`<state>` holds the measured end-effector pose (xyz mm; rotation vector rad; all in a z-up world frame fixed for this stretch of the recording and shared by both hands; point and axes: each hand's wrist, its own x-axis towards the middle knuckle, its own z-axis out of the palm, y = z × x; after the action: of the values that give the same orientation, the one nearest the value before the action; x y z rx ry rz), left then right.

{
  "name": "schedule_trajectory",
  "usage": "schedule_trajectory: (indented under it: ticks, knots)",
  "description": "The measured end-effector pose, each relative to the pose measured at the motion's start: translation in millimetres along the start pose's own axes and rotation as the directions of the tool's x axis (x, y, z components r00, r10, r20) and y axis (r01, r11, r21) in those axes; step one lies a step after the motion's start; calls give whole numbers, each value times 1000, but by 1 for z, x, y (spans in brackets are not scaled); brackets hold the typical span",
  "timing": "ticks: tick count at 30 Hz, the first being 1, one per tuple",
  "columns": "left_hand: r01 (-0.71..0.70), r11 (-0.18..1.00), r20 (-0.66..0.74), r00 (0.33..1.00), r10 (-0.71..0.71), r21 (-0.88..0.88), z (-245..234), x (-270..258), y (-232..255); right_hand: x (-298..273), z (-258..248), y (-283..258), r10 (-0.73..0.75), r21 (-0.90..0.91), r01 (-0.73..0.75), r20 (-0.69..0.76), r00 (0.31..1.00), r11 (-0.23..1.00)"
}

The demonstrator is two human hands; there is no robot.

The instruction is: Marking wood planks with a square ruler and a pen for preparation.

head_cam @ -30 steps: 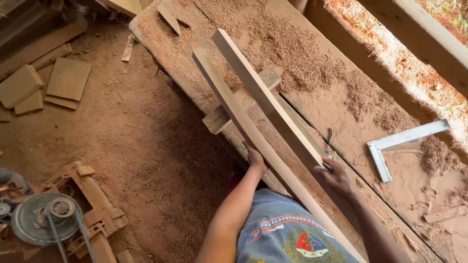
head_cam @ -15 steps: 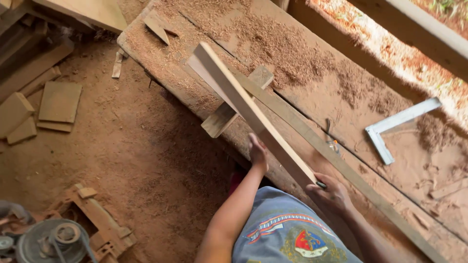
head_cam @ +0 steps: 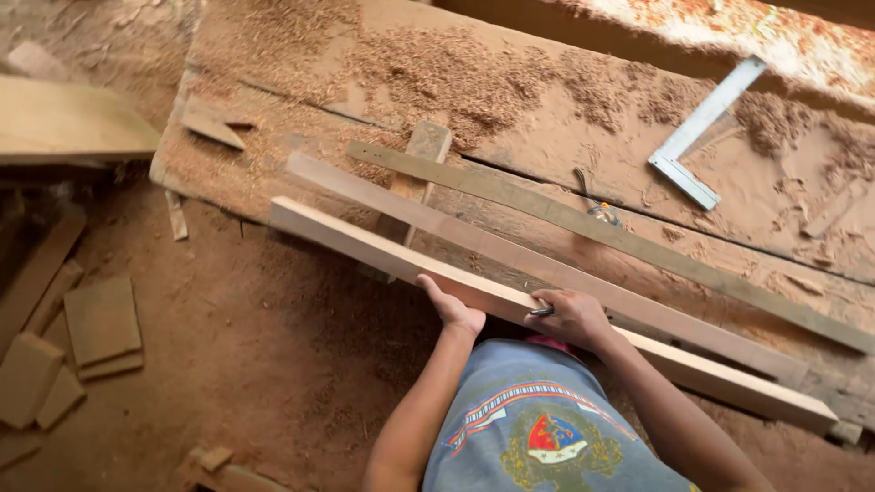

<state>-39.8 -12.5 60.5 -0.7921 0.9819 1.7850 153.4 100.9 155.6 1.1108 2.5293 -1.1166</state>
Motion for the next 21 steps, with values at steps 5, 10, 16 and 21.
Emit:
schedule_trajectory:
  ticks: [5,10,16,21]
  knots:
    - [3,997,-92,996,3,74,-16,32,0,-5,28,7,-45,-70,32,-193,980,997]
    - [-78,988,-50,995,85,132,-5,42,15,-46,30,0,63,-64,-116,-544,837,991]
    - [-25,975,-10,1000,28,221,22,48,24,-107,98,55,399,247,-378,-822,407,893]
    - [11,951,-120,992,28,309,32,59,21,-127,153,129,879,875,-195,-467,-101,443]
